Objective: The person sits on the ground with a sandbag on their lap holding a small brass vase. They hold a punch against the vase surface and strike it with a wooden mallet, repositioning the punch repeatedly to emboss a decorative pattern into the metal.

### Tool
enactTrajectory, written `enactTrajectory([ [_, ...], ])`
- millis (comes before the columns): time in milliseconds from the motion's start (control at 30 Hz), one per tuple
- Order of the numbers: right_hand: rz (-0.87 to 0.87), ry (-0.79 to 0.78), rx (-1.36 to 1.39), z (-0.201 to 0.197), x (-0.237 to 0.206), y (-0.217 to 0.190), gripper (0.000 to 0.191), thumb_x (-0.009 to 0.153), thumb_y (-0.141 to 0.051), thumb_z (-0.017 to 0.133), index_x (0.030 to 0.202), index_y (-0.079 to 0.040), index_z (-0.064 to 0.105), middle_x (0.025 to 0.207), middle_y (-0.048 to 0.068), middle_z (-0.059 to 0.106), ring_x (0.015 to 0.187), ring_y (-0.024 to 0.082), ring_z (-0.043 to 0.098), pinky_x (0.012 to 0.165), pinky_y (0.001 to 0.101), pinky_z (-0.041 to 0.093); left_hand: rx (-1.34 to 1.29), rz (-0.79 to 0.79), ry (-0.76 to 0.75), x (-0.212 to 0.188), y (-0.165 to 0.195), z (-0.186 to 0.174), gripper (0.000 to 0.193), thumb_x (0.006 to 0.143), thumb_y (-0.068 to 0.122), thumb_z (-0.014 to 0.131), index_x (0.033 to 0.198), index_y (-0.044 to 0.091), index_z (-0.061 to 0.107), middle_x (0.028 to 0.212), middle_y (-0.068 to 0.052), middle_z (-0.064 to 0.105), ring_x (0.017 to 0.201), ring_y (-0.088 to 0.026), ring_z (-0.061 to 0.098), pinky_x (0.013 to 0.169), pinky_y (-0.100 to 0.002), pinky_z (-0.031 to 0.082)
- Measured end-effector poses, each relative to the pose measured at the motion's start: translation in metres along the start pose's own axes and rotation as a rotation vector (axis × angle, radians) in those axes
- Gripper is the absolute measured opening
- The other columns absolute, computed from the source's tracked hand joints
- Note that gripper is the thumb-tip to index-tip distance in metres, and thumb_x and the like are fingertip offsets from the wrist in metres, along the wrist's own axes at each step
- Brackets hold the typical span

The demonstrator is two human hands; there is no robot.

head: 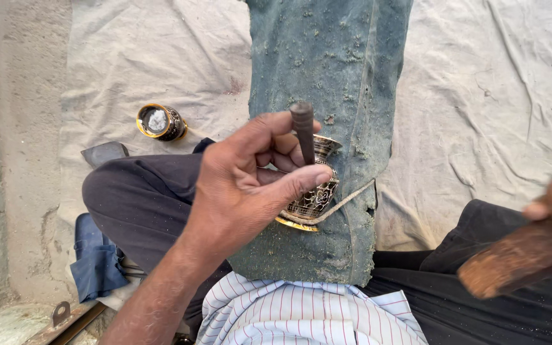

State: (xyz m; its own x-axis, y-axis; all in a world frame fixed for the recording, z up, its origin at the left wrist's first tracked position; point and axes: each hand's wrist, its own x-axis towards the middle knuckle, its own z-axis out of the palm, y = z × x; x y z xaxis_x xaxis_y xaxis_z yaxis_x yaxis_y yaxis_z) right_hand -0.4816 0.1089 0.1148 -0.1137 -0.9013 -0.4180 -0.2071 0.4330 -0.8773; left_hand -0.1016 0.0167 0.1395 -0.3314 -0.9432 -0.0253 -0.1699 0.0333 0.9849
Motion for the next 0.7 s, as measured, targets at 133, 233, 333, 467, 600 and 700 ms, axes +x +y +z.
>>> enactTrajectory([
  [133, 0.130, 0.020, 0.263, 0.014, -0.005, -0.010, 0.061, 0.088, -0.007, 0.070, 0.146, -0.009, 0.050, 0.095, 0.012, 0.062, 0.088, 0.024, 0.069, 0.078, 0.0485, 0.066, 0.059, 0.087, -0.009, -0.006, -0.004, 0.014, 0.038, 0.092, 0.010, 0.081, 0.127, 0.005, 0.068, 0.097, -0.003, 0.069, 0.090, -0.007, 0.072, 0.080, -0.022, 0.069],
  [233, 0.116, -0.063, 0.187, 0.017, -0.004, -0.017, 0.068, 0.087, -0.002, 0.072, 0.151, -0.009, 0.049, 0.096, 0.014, 0.063, 0.090, 0.026, 0.070, 0.079, 0.0502, 0.067, 0.118, 0.158, 0.020, -0.013, -0.009, 0.019, 0.039, 0.094, 0.010, 0.080, 0.131, 0.005, 0.066, 0.102, -0.005, 0.070, 0.094, -0.009, 0.073, 0.083, -0.023, 0.067],
  [333, 0.018, -0.192, 0.023, 0.005, 0.001, -0.015, 0.071, 0.081, 0.004, 0.077, 0.144, -0.008, 0.047, 0.090, 0.014, 0.064, 0.083, 0.028, 0.075, 0.074, 0.0488, 0.068, 0.156, 0.140, 0.045, -0.013, -0.016, 0.023, 0.040, 0.094, 0.012, 0.080, 0.130, 0.006, 0.065, 0.102, -0.005, 0.071, 0.092, -0.010, 0.075, 0.080, -0.024, 0.065],
  [467, -0.134, -0.298, 0.016, -0.016, 0.001, 0.010, 0.045, 0.080, 0.011, 0.083, 0.109, 0.004, 0.049, 0.082, 0.014, 0.057, 0.078, 0.028, 0.073, 0.065, 0.0454, 0.068, 0.211, 0.144, 0.093, -0.015, -0.018, 0.031, 0.042, 0.096, 0.011, 0.079, 0.135, 0.007, 0.063, 0.107, -0.005, 0.073, 0.098, -0.011, 0.078, 0.083, -0.024, 0.065],
  [600, -0.141, -0.095, -0.347, -0.021, -0.001, 0.035, 0.052, 0.082, 0.004, 0.079, 0.123, -0.002, 0.048, 0.083, 0.012, 0.058, 0.068, 0.020, 0.069, 0.058, 0.0363, 0.060, 0.250, 0.128, 0.168, -0.016, -0.017, 0.042, 0.044, 0.097, 0.010, 0.078, 0.137, 0.007, 0.061, 0.101, -0.005, 0.070, 0.090, -0.010, 0.077, 0.079, -0.024, 0.065],
  [700, -0.150, 0.026, -0.663, -0.016, 0.008, 0.025, 0.053, 0.079, 0.007, 0.078, 0.124, -0.001, 0.052, 0.087, 0.014, 0.061, 0.070, 0.021, 0.070, 0.062, 0.0366, 0.061, 0.301, 0.110, 0.208, -0.015, -0.016, 0.044, 0.043, 0.097, 0.010, 0.078, 0.136, 0.008, 0.061, 0.099, -0.006, 0.071, 0.085, -0.011, 0.076, 0.074, -0.024, 0.064],
])
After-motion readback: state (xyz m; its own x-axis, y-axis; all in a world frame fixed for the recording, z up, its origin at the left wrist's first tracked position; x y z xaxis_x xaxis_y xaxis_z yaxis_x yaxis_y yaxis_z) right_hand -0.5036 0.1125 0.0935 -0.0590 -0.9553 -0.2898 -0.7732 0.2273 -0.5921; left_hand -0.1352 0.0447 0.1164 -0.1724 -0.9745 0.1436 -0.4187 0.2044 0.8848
